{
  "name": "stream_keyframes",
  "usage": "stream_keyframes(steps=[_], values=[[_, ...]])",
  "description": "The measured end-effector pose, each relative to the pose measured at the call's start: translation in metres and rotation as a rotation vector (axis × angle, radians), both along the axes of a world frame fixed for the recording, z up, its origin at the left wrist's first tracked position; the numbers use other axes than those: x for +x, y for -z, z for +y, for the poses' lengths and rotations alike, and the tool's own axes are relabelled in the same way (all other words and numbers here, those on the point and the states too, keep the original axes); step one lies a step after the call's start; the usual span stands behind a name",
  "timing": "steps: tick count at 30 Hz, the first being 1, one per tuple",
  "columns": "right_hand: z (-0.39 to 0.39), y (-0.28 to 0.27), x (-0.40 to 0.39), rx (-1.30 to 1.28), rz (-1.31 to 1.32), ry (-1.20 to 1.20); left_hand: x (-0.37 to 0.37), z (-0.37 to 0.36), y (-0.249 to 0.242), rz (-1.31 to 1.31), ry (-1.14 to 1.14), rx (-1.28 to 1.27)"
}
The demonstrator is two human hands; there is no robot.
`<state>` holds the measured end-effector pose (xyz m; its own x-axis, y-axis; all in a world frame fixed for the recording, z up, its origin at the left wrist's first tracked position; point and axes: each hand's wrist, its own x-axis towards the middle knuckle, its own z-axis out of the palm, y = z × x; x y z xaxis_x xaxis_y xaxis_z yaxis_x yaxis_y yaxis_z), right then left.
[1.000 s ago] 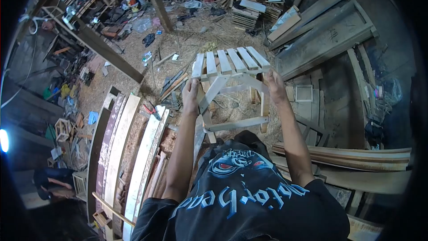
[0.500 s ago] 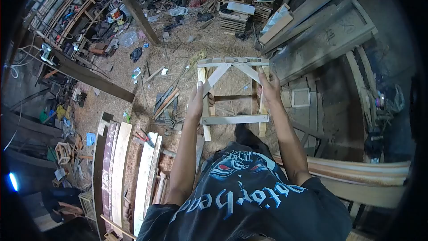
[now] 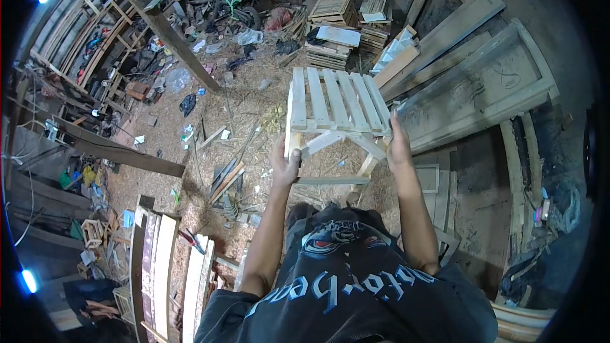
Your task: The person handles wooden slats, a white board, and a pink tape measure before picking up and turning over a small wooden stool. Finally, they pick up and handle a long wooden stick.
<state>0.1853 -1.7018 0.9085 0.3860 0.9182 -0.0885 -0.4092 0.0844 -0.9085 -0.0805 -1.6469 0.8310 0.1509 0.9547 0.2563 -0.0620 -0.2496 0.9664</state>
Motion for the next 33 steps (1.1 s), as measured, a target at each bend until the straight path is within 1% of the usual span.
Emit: stream_keyframes(steps=[2, 3, 4, 6, 7, 8, 10, 11, 13, 16, 17, 18, 20, 21, 22, 24, 25, 28, 29, 30, 32, 33], values=[[0.027, 0.013, 0.029, -0.099, 0.063, 0.062, 0.019, 0.017, 0.008, -0.004, -0.031, 0.132], [0.033, 0.004, 0.025, -0.125, -0.043, 0.157, 0.027, 0.013, -0.014, -0.007, 0.019, -0.002], [0.040, 0.006, 0.033, -0.126, -0.039, 0.158, 0.034, 0.022, -0.011, -0.003, 0.021, -0.002], [0.055, 0.017, 0.048, -0.069, 0.060, 0.128, 0.042, 0.049, 0.001, -0.073, 0.021, -0.194], [0.060, 0.025, 0.052, -0.073, 0.065, 0.134, 0.046, 0.062, 0.002, -0.106, 0.024, -0.294], [0.065, 0.035, 0.055, -0.037, 0.056, 0.143, 0.047, 0.081, 0.002, -0.242, 0.146, -0.440], [0.079, 0.044, 0.061, 0.004, 0.044, 0.153, 0.058, 0.114, 0.004, -0.276, 0.139, -0.474], [0.085, 0.050, 0.063, 0.001, -0.009, 0.129, 0.060, 0.127, 0.006, -0.275, 0.142, -0.473], [0.100, 0.053, 0.070, -0.012, -0.113, 0.073, 0.069, 0.152, 0.000, -0.165, 0.168, -0.640], [0.136, 0.071, 0.090, 0.001, -0.109, 0.053, 0.097, 0.187, -0.001, -0.168, 0.165, -0.710], [0.152, 0.079, 0.099, 0.053, -0.096, 0.039, 0.101, 0.202, -0.003, -0.219, 0.167, -0.784], [0.169, 0.084, 0.106, 0.061, -0.102, 0.052, 0.108, 0.218, -0.003, -0.218, 0.181, -0.777], [0.199, 0.092, 0.118, 0.045, -0.084, 0.009, 0.123, 0.248, -0.003, -0.385, 0.238, -0.731], [0.212, 0.107, 0.132, -0.054, -0.173, -0.035, 0.127, 0.267, 0.008, -0.391, 0.219, -0.743], [0.223, 0.105, 0.141, -0.051, -0.178, -0.017, 0.130, 0.283, 0.014, -0.389, 0.238, -0.742], [0.250, 0.101, 0.155, -0.301, -0.284, -0.068, 0.134, 0.314, 0.027, -0.298, 0.223, -0.703], [0.261, 0.073, 0.138, -0.369, -0.229, 0.062, 0.139, 0.327, 0.031, -0.275, 0.229, -0.683], [0.297, 0.084, 0.142, -0.340, -0.164, 0.095, 0.150, 0.360, 0.042, -0.214, 0.314, -0.618], [0.311, 0.162, 0.163, -0.539, -0.440, 0.209, 0.151, 0.367, 0.051, -0.207, 0.315, -0.639], [0.315, 0.156, 0.160, -0.554, -0.433, 0.207, 0.154, 0.377, 0.066, -0.201, 0.321, -0.657], [0.334, 0.128, 0.152, -0.584, -0.289, 0.278, 0.161, 0.406, 0.084, -0.188, 0.340, -0.669], [0.348, 0.129, 0.154, -0.697, -0.476, 0.320, 0.165, 0.415, 0.077, -0.166, 0.328, -0.699]])
